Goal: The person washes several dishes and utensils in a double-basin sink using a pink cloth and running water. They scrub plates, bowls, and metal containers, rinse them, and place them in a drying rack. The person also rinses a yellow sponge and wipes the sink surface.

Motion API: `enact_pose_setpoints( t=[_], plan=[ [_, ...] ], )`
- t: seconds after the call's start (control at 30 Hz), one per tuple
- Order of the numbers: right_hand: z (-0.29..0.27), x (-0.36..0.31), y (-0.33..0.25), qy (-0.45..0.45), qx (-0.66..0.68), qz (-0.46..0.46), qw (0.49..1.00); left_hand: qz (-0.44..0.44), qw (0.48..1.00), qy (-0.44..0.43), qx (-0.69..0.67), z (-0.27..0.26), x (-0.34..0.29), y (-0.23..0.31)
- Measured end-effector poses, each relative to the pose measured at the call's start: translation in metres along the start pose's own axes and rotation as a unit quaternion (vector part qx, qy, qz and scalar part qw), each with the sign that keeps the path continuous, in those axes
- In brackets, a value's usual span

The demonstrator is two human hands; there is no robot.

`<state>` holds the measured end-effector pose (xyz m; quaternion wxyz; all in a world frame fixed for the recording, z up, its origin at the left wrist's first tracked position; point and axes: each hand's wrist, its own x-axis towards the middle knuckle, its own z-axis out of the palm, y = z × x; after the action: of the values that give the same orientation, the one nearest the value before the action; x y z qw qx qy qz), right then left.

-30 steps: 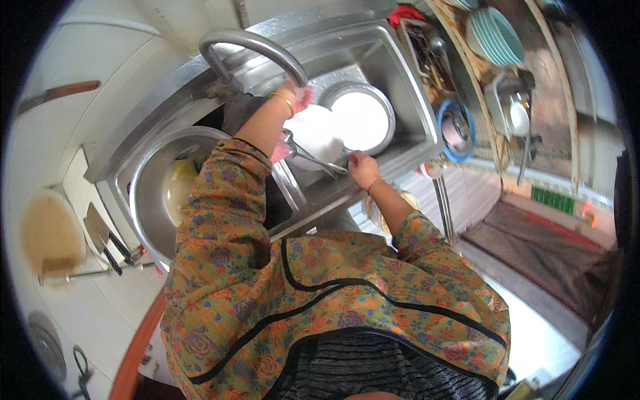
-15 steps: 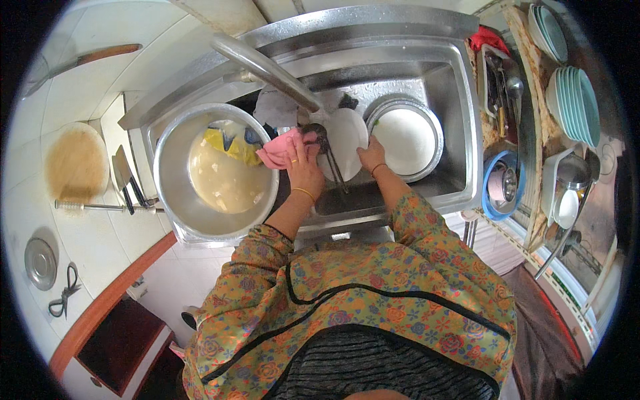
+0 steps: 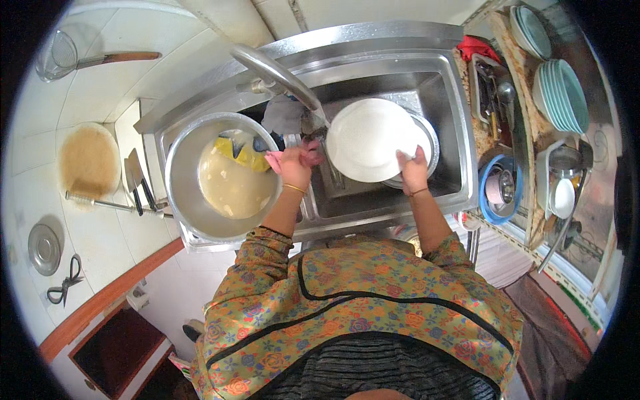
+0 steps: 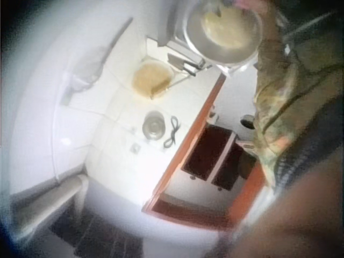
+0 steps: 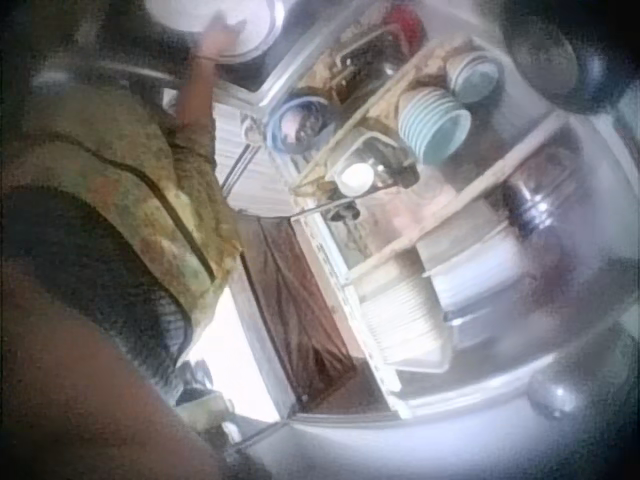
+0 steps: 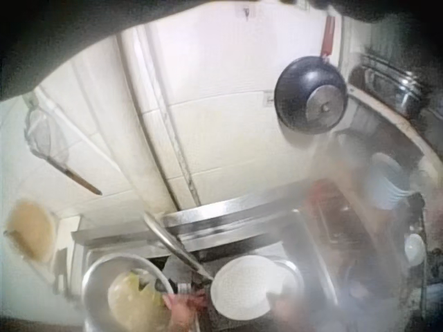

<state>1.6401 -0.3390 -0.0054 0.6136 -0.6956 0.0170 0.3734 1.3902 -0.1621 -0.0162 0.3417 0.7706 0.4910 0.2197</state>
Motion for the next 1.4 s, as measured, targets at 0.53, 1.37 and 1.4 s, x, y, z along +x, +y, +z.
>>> enact_pose_setpoints(
  t=[0.53,1.37,1.4],
  plan=[
    [0.034,-0.060,0.017,0.123,0.084,-0.087,0.985,0.122,0.978,-0.141,0.095,-0.018,-0.018,-0.025],
    [0.083,-0.087,-0.016,0.051,-0.220,-0.125,0.966,-0.181,0.611,-0.363,-0.680,-0.045,-0.008,0.012],
    [0.086,-0.086,-0.026,0.114,-0.381,-0.173,0.901,-0.184,0.628,-0.354,-0.669,-0.046,-0.010,0.014]
  ],
)
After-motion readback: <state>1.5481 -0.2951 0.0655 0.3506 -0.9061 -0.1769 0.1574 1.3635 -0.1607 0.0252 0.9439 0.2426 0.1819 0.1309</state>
